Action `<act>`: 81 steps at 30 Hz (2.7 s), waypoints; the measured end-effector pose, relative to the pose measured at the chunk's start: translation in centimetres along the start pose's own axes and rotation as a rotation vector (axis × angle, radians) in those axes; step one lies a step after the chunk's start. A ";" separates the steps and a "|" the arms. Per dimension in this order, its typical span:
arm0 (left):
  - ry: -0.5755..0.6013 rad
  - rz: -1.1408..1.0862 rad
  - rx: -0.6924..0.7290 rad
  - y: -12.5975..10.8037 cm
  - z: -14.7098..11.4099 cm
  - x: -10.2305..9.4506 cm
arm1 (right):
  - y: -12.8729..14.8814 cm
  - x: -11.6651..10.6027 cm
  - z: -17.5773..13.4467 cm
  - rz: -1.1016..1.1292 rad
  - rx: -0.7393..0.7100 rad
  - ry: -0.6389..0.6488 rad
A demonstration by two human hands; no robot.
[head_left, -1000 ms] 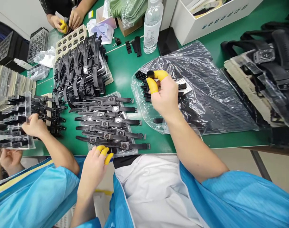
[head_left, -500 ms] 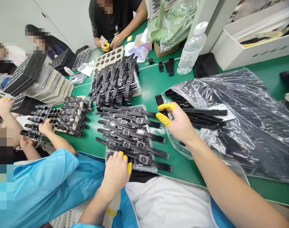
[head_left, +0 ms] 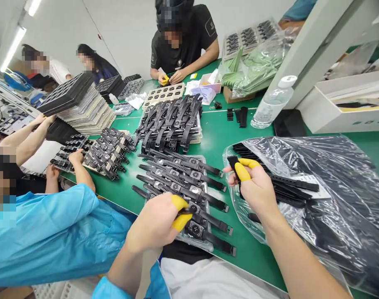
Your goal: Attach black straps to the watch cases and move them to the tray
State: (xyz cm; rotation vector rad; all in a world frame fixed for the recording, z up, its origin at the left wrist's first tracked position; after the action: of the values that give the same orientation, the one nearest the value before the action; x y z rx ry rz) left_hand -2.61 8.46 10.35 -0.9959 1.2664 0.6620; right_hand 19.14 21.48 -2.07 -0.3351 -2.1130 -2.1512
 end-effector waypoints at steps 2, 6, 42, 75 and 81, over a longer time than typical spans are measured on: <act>-0.094 -0.137 0.012 -0.2 3.1 -0.4 | 0.0 0.0 -0.1 0.010 -0.007 -0.005; -0.019 -0.270 -0.131 1.9 10.5 3.4 | -0.3 0.0 -0.5 -0.004 -0.022 -0.011; -0.202 -0.335 0.194 3.5 13.2 8.9 | -1.6 4.3 -3.1 0.399 0.413 0.379; -0.196 -0.228 0.262 3.3 12.5 7.9 | -2.2 3.7 -2.6 0.370 0.487 0.355; -0.184 -0.187 0.261 3.5 12.5 7.9 | -2.3 3.7 -2.4 0.363 0.506 0.363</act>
State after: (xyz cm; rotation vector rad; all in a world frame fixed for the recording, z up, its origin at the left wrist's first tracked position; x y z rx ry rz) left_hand 1.84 20.23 1.88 -0.8063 1.0525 0.4201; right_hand 14.78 19.43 -3.49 -0.2298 -2.0872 -1.3110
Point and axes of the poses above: each hand's wrist, its own z-axis towards the middle knuckle, its own x-axis out of the palm, y = z × x, the point moved 5 cm from there along z, towards the middle knuckle, and after that the axes turned 2 degrees about z, right-handed, at the moved point
